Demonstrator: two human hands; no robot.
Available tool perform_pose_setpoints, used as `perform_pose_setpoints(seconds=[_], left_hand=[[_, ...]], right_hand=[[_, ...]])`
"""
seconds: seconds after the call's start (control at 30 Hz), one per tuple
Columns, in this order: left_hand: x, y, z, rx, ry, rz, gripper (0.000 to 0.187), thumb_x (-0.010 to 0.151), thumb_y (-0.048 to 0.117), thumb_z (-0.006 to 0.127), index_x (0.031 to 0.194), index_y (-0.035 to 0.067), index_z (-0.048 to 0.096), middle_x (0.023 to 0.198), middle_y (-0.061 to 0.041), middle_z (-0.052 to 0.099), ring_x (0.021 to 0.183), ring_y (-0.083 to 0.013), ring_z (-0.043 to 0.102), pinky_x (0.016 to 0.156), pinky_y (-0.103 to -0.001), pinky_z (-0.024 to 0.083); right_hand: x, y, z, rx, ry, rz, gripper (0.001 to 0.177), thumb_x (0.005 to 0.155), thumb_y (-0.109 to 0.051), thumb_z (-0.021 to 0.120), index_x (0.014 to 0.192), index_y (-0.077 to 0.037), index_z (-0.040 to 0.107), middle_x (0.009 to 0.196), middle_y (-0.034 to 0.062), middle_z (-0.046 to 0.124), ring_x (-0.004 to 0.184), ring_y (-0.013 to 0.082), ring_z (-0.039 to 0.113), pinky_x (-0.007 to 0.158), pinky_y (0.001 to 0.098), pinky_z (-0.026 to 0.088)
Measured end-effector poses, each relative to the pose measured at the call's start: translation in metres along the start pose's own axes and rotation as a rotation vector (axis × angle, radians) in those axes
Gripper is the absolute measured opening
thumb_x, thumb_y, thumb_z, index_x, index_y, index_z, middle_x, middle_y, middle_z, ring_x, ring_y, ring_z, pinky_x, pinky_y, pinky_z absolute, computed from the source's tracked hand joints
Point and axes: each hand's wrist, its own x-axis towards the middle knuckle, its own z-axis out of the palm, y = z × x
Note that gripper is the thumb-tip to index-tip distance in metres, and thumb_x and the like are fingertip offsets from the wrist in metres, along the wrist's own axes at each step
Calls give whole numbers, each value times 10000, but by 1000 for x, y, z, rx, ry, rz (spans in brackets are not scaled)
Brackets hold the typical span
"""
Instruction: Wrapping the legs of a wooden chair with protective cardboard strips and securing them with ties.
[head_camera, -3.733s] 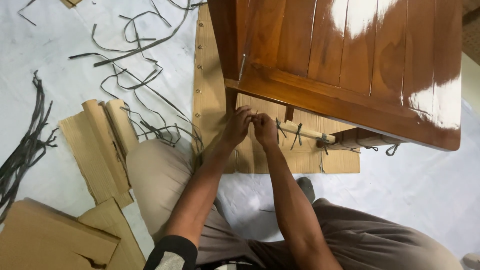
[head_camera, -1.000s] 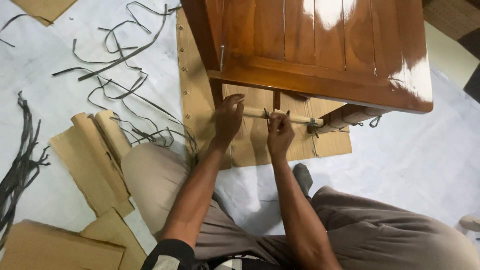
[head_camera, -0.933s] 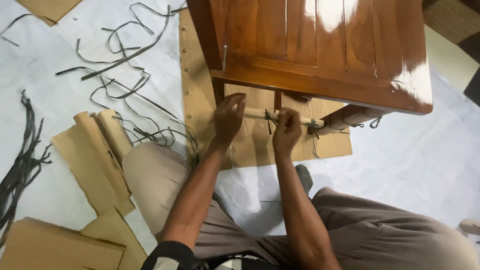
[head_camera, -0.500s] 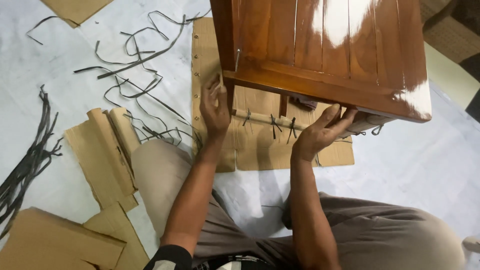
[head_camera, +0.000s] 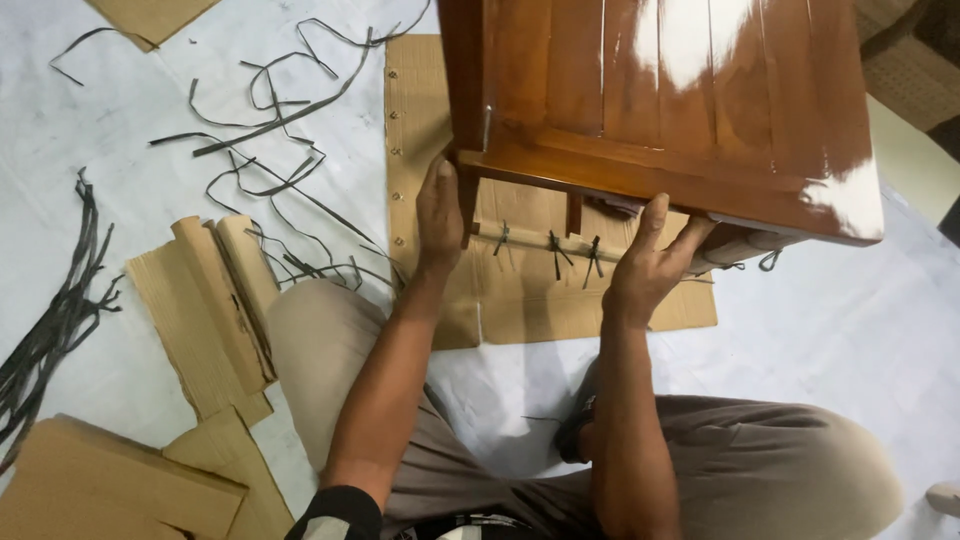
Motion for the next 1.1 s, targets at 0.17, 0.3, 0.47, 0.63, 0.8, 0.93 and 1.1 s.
perform_pose_setpoints(seconds=[0.17, 0.3, 0.47, 0.63, 0.8, 0.93, 1.1], left_hand=[[0, -30, -1, 27, -34, -92, 438, 1160, 306, 408, 1462, 13, 530, 1379, -209, 632, 1331, -292, 570, 1191, -502, 393], [-1, -51, 5, 52, -84, -158, 449, 1133, 288, 502, 1453, -26, 531, 1342, -278, 630, 1300, -349, 578, 1155, -550, 404], [3, -67, 22, 125, -170, -176, 348, 1123, 297, 532, 1356, 48, 601, 1222, -137, 683, 1208, -237, 607, 1095, -469, 452], [15, -92, 28, 197, -271, -233, 458, 1124, 433, 473, 1295, 28, 602, 1160, -194, 668, 1173, -319, 618, 1043, -545, 454], [27, -34, 49, 207, -397, -412, 719, 1123, 566, 322, 1496, -23, 496, 1529, -303, 479, 1478, -417, 393, 1253, -542, 284], [32, -11, 65, 205, -421, -512, 834, 1095, 620, 278, 1560, -67, 367, 1621, -308, 324, 1540, -400, 276, 1299, -519, 172], [32, -43, 67, 164, -413, -515, 792, 1116, 601, 272, 1562, -42, 394, 1620, -295, 342, 1541, -394, 281, 1308, -513, 157]], right_hand=[[33, 25, -5, -75, -31, -39, 571, 1126, -278, 685, 1539, -4, 401, 1565, 299, 360, 1514, 353, 281, 1285, 519, 170], [67, 57, -10, -77, -78, -79, 577, 1144, -318, 678, 1548, -14, 399, 1587, 269, 355, 1533, 320, 249, 1293, 512, 158], [103, 58, -14, -46, -100, -3, 490, 1103, -440, 693, 1406, -104, 503, 1357, 190, 529, 1284, 295, 522, 1067, 558, 428], [138, 98, -13, 67, -66, 127, 462, 1045, -509, 731, 1327, -183, 564, 1237, 145, 610, 1171, 301, 628, 919, 586, 497], [157, 105, -10, 149, -69, 190, 406, 998, -438, 740, 1219, -145, 566, 1282, 141, 507, 1267, 347, 472, 997, 740, 396], [166, 105, -3, 196, -50, 204, 389, 979, -405, 758, 1231, -161, 589, 1297, 121, 471, 1264, 338, 431, 980, 757, 379], [191, 131, -2, 227, -41, 228, 376, 934, -380, 743, 1142, -97, 607, 1188, 140, 506, 1217, 336, 463, 917, 740, 448]])
